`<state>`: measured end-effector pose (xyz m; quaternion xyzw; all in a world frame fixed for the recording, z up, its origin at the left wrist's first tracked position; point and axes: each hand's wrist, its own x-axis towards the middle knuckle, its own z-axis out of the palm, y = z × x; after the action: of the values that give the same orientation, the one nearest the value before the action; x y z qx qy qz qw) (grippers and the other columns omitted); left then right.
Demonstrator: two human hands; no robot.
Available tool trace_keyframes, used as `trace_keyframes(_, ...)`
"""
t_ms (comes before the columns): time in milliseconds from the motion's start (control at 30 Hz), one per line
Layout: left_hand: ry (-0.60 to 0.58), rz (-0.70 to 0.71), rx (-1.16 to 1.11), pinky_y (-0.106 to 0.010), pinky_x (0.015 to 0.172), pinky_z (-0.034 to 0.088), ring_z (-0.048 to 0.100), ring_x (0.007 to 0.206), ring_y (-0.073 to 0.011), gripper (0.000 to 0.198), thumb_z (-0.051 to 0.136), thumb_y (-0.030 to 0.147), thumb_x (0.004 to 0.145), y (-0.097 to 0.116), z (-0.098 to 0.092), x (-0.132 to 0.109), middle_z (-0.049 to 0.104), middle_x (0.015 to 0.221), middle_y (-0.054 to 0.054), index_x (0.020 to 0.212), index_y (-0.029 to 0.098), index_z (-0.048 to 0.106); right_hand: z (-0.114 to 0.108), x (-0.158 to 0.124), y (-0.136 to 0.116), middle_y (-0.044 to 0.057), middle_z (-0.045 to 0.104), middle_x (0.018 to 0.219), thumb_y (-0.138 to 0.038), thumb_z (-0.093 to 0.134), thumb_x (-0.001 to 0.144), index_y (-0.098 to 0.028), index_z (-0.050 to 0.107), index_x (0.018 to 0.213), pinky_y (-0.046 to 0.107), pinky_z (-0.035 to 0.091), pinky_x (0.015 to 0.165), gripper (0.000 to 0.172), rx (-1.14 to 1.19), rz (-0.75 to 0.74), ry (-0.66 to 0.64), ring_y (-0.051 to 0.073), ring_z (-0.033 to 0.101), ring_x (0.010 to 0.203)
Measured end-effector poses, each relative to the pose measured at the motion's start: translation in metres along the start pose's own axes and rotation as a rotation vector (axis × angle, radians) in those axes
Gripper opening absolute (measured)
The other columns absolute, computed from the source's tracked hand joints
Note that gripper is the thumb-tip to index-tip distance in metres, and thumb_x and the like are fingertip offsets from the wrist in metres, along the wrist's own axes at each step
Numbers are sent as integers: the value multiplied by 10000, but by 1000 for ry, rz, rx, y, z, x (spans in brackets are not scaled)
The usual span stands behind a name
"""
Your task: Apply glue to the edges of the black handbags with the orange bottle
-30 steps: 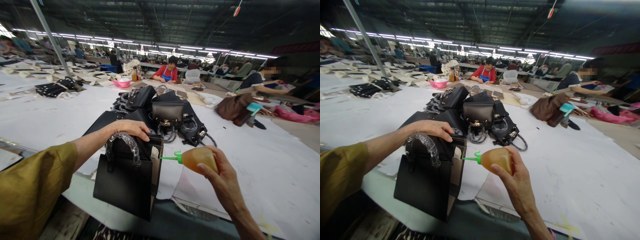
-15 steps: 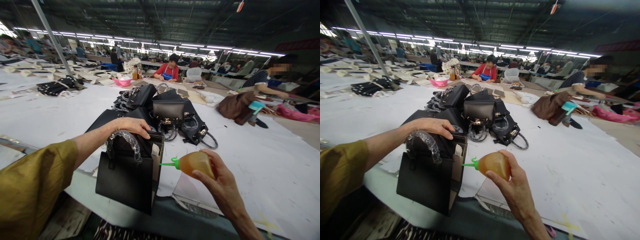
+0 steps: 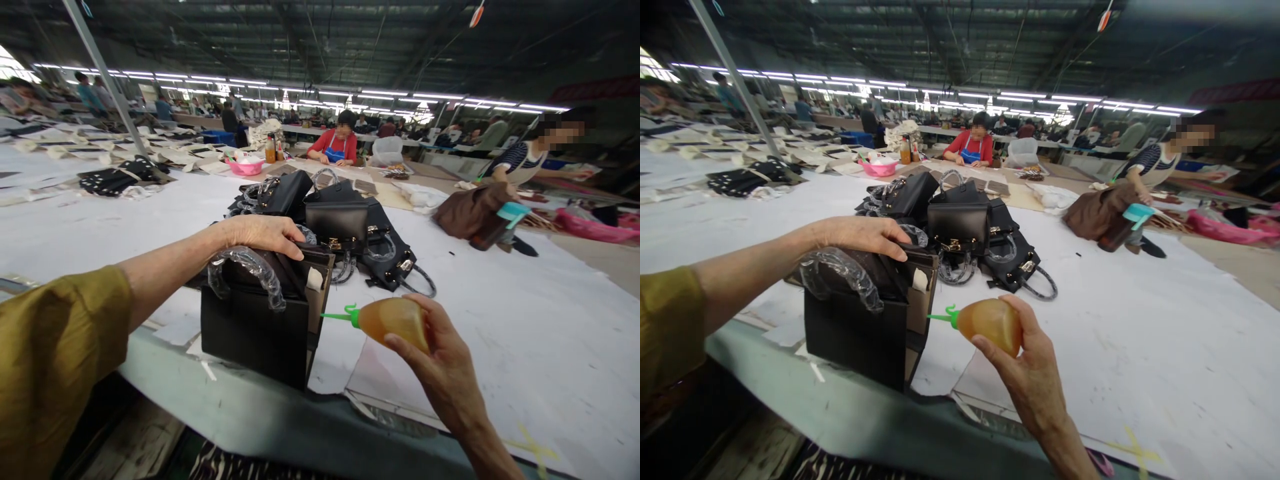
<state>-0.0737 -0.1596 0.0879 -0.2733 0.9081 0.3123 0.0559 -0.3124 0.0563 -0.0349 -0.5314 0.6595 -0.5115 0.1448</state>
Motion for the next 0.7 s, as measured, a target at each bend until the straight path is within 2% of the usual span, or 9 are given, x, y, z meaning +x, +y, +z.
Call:
trace_keyframes(133,84,29,98,-219,619,370,548,726,-163,289,551,370,825,8,9,-3,638,776,-9,893,119,680,4,1,8,37,604,1054,-609,706,702,-268,507,1166,376,491,806,609,2,-14,24,234,586,896)
trace_keyframes(267,142,42,210,-215,658,375,564,755,-158,186,556,280,852,10,29,-4,638,789,0,917,149,671,9,-1,19,43,584,1128,-602,705,714,-275,486,1193,397,474,860,620,28,10,7,244,574,966)
trace_keyframes(367,211,39,355,-228,725,389,586,845,-183,148,570,247,860,8,43,-3,651,884,-22,944,175,669,12,-1,25,42,572,1131,-596,700,727,-275,481,1195,396,475,857,608,47,20,13,242,566,968)
trace_keyframes(500,256,10,497,-275,795,410,586,943,-230,183,570,252,874,8,57,-2,636,977,-64,1022,182,651,13,2,30,40,563,1134,-592,704,725,-274,475,1193,408,474,866,609,51,5,43,248,563,970)
trace_keyframes(700,293,-34,511,-337,872,436,585,1009,-262,245,578,250,874,5,68,-5,620,1052,-81,1105,196,636,16,5,34,61,557,1179,-593,701,731,-260,479,1206,419,474,895,621,11,-46,41,261,555,1025)
